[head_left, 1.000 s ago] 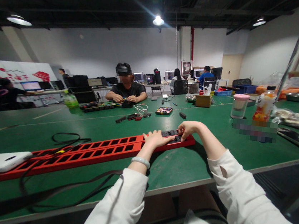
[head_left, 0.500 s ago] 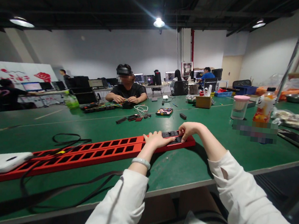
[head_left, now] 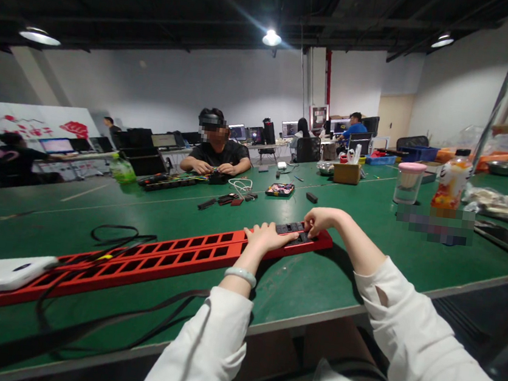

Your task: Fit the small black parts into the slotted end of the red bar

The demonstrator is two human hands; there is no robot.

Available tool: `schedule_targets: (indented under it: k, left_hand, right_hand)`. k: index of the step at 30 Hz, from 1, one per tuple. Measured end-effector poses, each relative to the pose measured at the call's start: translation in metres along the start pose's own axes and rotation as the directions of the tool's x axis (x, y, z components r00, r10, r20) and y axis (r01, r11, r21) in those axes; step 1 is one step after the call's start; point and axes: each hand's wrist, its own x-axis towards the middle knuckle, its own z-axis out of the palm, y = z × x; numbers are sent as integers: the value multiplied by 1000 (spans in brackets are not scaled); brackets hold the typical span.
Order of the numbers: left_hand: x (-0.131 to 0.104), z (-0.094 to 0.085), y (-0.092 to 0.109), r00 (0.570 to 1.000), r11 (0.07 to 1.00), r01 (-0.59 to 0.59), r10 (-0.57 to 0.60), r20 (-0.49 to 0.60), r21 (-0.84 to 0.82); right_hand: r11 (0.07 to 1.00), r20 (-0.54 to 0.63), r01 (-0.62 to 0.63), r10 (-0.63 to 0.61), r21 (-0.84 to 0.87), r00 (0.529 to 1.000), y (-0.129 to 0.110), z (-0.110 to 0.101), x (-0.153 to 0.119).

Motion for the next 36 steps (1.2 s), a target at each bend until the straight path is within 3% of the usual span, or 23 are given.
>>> schedule_targets:
  k: [4, 7, 10, 23, 36]
  left_hand:
    - [1, 2, -2, 1000, 1000, -12, 12, -13, -12]
    - [2, 2, -3, 1000, 1000, -16, 16, -15, -16]
    - [1, 1, -2, 1000, 1000, -16, 16, -14, -14]
    - [1, 2, -4, 1000, 999, -24, 24, -15, -38]
    - [2, 4, -3, 1000, 1000, -17, 16, -20, -22]
  right_hand:
    - [999, -140, -22, 17, -35, 990, -2, 3, 3]
    - [996, -351, -40, 10, -78, 936, -3, 7, 8]
    - [996, -434, -58, 21, -74, 901, -3, 13, 14]
    - [998, -467, -38, 10, -50, 884, -2, 29, 33]
    - [989, -441, -134, 93, -61, 893, -13, 27, 29]
